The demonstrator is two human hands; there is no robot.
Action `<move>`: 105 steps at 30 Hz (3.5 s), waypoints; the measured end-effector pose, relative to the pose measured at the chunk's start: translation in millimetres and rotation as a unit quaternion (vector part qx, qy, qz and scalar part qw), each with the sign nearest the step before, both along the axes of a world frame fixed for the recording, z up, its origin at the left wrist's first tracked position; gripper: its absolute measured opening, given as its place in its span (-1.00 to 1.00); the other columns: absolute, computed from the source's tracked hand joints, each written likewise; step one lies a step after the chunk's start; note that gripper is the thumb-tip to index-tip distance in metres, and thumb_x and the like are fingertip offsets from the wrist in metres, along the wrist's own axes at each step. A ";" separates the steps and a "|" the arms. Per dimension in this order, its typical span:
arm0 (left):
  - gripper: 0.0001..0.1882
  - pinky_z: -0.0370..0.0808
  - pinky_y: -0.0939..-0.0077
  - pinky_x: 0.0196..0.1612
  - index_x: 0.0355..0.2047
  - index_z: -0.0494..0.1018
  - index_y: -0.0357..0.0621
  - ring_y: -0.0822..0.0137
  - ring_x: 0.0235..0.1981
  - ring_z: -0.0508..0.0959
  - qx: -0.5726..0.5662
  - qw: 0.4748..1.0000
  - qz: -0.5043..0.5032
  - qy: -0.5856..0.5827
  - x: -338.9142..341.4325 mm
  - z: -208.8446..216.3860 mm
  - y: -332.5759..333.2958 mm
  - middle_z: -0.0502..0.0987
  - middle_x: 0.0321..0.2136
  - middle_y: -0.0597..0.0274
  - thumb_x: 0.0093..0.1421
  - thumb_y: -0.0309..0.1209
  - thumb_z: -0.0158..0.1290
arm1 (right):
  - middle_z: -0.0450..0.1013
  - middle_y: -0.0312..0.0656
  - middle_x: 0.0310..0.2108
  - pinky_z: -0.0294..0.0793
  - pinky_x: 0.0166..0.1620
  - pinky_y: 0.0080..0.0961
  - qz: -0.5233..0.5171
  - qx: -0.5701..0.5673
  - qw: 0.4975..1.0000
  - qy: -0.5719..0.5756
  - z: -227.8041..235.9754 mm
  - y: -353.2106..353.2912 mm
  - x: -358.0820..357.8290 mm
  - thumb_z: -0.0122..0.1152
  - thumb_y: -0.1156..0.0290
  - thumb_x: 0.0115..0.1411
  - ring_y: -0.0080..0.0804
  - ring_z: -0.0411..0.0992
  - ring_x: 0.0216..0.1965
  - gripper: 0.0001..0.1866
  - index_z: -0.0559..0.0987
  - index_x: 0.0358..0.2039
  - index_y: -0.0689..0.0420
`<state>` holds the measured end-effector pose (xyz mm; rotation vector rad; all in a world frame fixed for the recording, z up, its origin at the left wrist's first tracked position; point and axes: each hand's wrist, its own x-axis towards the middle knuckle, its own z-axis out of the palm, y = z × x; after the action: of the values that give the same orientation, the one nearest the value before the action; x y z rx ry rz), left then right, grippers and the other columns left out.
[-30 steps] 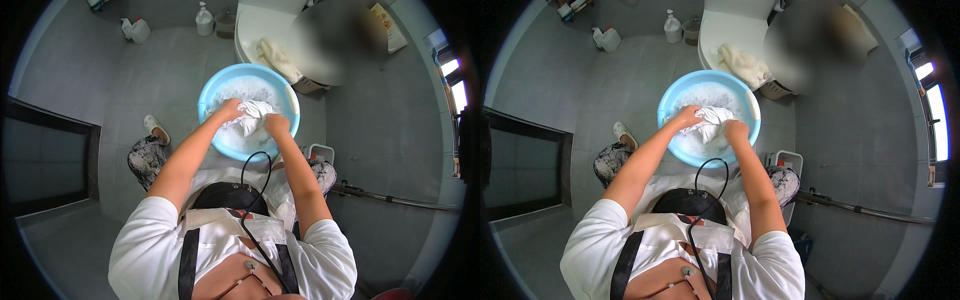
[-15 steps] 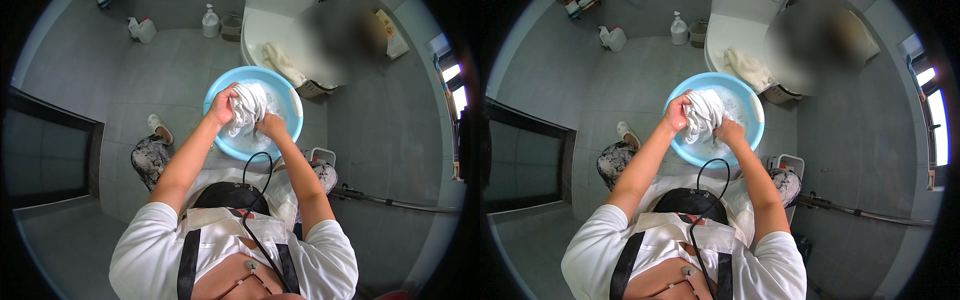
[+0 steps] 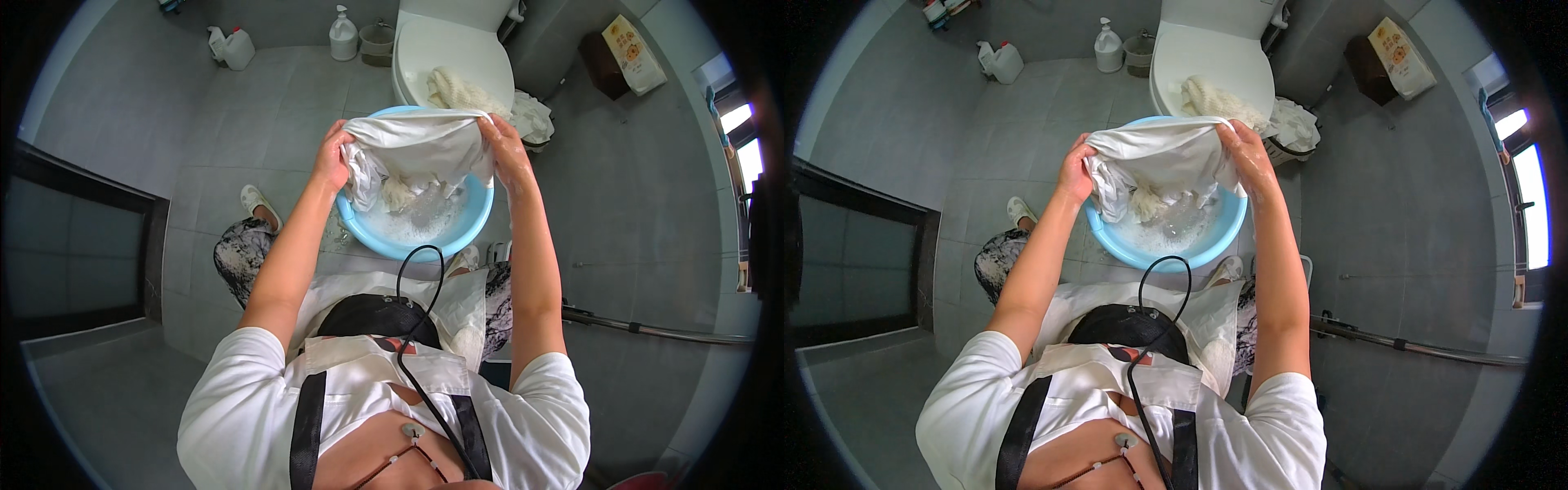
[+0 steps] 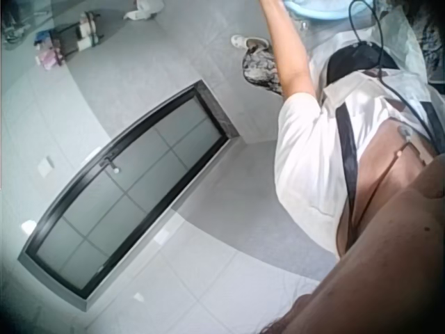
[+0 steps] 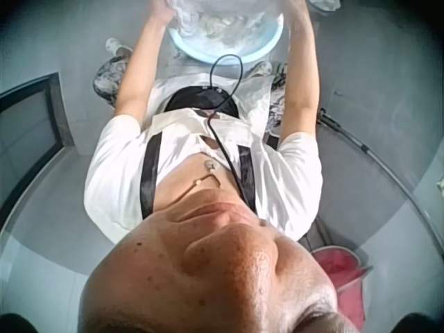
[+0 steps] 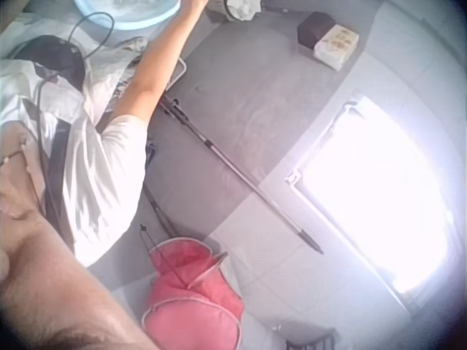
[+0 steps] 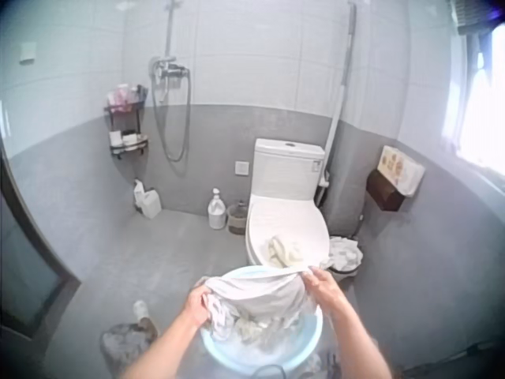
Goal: The person washes white garments by hand in a blue basin filled with soapy water. The person repeatedly scrubs the fabric together and lifts the items to check them.
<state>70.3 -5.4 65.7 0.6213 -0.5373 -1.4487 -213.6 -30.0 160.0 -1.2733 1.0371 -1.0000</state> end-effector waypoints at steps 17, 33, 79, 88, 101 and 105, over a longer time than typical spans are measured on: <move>-0.62 0.12 0.11 0.04 -0.14 0.34 -0.19 0.08 0.04 0.16 -0.114 0.474 -0.042 -0.872 -61.0 -60.9 28.8 0.18 0.01 0.11 -0.02 -0.40 -0.10 | 0.02 -0.02 0.12 0.13 0.03 -0.07 0.065 -0.138 0.760 0.632 -145.7 23.8 40.8 -0.01 -0.03 0.03 -0.03 0.05 0.11 -0.32 0.06 0.14 -0.15; -0.55 0.11 0.26 0.07 -0.05 0.29 -0.15 0.12 -0.01 0.28 0.041 0.446 -0.278 -0.850 -84.5 -78.7 0.6 0.31 -0.07 0.00 0.06 -0.23 -0.13 | 0.21 -0.05 0.01 0.08 0.06 -0.13 0.305 0.005 0.571 0.762 -229.6 -22.1 47.7 0.00 0.22 0.00 -0.12 0.13 0.07 -0.53 0.34 -0.06 0.10; -0.74 0.44 0.43 -0.25 -0.28 0.35 -0.18 0.32 -0.33 0.47 0.211 0.977 -0.013 0.009 -120.4 -44.1 -7.7 0.45 -0.36 0.18 0.09 -0.28 -0.12 | 0.33 -0.09 -0.31 0.32 -0.26 -0.38 -0.137 -0.281 0.940 0.136 -117.9 37.1 66.9 0.12 0.36 -0.11 -0.15 0.33 -0.30 -0.75 0.43 -0.37 0.16; -0.71 0.38 0.46 -0.29 -0.32 0.35 -0.12 0.33 -0.35 0.42 0.158 0.965 -0.126 0.168 -107.9 -54.8 0.7 0.41 -0.38 0.21 0.17 -0.17 -0.18 | 0.35 -0.04 -0.31 0.29 -0.16 -0.38 -0.104 -0.389 0.902 0.153 -93.9 52.7 88.7 0.04 0.36 -0.05 -0.10 0.33 -0.26 -0.79 0.41 -0.40 0.19; -0.74 0.32 0.53 -0.39 -0.54 0.42 -0.18 0.38 -0.52 0.38 -0.011 0.838 0.110 -0.534 -44.7 6.2 7.2 0.35 -0.62 0.29 0.08 -0.22 -0.01 | 0.41 -0.24 -0.28 0.39 -0.21 -0.42 -0.026 -0.454 0.734 0.505 -50.2 10.9 -9.9 -0.01 0.58 -0.09 -0.30 0.39 -0.29 -0.61 0.47 -0.19 -0.03; -0.86 0.35 0.37 -0.33 -0.51 0.45 -0.13 0.17 -0.36 0.41 -0.113 0.699 0.123 -0.695 -31.7 -8.9 17.8 0.39 -0.42 0.13 -0.06 -0.35 0.05 | 0.41 -0.21 -0.25 0.38 -0.16 -0.46 0.037 -0.470 0.715 0.516 -59.9 24.9 -4.2 0.08 0.55 -0.13 -0.29 0.37 -0.24 -0.65 0.51 -0.25 0.00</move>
<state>38.6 12.5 56.8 1.4915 -1.6913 -0.3719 -217.8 -5.1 100.1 -2.9165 1.2770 -0.6919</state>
